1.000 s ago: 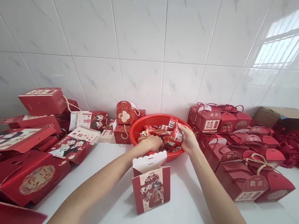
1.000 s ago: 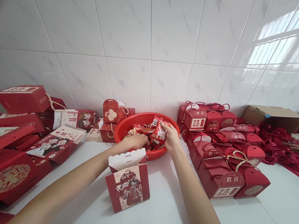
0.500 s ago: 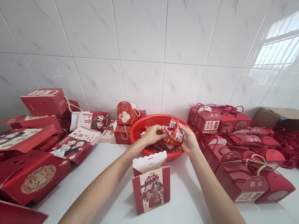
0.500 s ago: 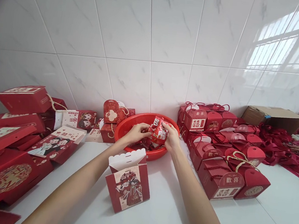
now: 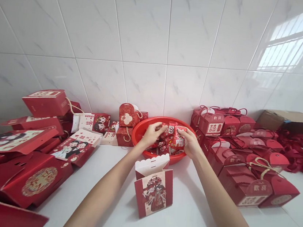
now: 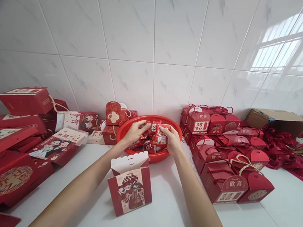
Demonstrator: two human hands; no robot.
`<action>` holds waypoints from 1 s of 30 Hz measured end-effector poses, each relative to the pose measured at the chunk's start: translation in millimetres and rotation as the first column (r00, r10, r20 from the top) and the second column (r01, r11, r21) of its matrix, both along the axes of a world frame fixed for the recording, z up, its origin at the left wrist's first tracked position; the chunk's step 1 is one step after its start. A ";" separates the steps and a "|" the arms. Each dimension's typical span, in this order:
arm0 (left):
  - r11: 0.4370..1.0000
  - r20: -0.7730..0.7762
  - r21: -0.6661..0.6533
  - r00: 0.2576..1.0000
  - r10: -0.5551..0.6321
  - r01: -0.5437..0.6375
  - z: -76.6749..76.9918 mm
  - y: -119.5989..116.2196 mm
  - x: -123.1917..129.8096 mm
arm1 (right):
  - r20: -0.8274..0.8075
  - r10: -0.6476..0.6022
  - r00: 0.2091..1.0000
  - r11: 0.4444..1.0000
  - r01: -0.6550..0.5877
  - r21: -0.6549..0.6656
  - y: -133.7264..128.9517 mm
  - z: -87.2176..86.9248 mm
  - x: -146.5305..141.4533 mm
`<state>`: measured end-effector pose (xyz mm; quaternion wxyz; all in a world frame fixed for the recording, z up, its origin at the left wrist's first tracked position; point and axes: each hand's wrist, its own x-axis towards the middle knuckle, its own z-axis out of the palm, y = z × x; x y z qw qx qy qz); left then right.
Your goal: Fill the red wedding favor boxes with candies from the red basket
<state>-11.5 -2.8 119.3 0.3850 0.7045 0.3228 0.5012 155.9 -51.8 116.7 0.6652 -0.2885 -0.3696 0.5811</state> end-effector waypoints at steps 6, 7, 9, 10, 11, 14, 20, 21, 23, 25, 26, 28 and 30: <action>0.996 0.093 -0.070 0.995 -0.045 0.052 5.1 -14.6 -4.6 | 0.133 -0.015 0.991 0.998 0.006 0.068 -8.2 2.7 -5.1; 0.994 0.098 -0.087 0.993 -0.064 0.073 6.7 -18.8 -5.9 | 0.152 -0.017 0.988 0.997 0.005 0.078 -10.0 4.6 -6.2; 0.990 0.116 -0.113 0.990 -0.075 0.088 12.2 -28.7 -9.3 | 0.182 -0.028 0.983 0.992 0.005 0.123 -15.3 10.5 -9.0; 0.988 0.129 -0.124 0.989 -0.078 0.094 16.2 -34.3 -11.4 | 0.195 -0.030 0.980 0.988 0.000 0.152 -18.9 14.5 -10.5; 0.985 0.139 -0.132 0.986 -0.088 0.106 20.7 -40.2 -14.1 | 0.206 -0.028 0.978 0.984 -0.009 0.179 -23.1 19.1 -11.9; 0.981 0.130 -0.098 0.979 -0.156 0.169 36.3 -59.6 -25.6 | 0.241 -0.014 0.970 0.969 -0.046 0.241 -38.1 33.8 -14.8; 0.997 -0.065 0.023 0.995 -0.073 0.074 64.0 -105.2 -62.1 | 0.308 -0.076 0.948 0.934 -0.041 0.356 -69.0 58.8 -9.8; 0.997 -0.139 0.044 0.988 -0.059 0.066 67.4 -113.1 -67.1 | 0.308 -0.084 0.948 0.931 -0.036 0.364 -73.5 62.2 -8.5; 0.995 -0.327 0.083 0.945 -0.027 0.058 72.8 -127.3 -73.6 | 0.311 -0.096 0.946 0.924 -0.032 0.382 -81.5 67.7 -6.5; 0.991 -0.491 0.122 0.871 0.021 0.045 76.0 -137.9 -75.2 | 0.321 -0.104 0.941 0.916 -0.035 0.399 -87.8 71.5 -5.2; 0.990 -0.553 0.138 0.832 0.042 0.042 76.9 -141.6 -74.6 | 0.328 -0.108 0.938 0.913 -0.037 0.406 -90.2 72.7 -4.8; 0.986 -0.639 0.158 0.767 0.060 0.055 78.0 -145.6 -72.3 | 0.345 -0.112 0.932 0.909 -0.043 0.414 -93.9 73.9 -4.0; 0.979 -0.687 0.181 0.724 0.056 0.095 79.1 -146.4 -70.8 | 0.361 -0.120 0.925 0.908 -0.045 0.418 -96.4 74.2 -3.0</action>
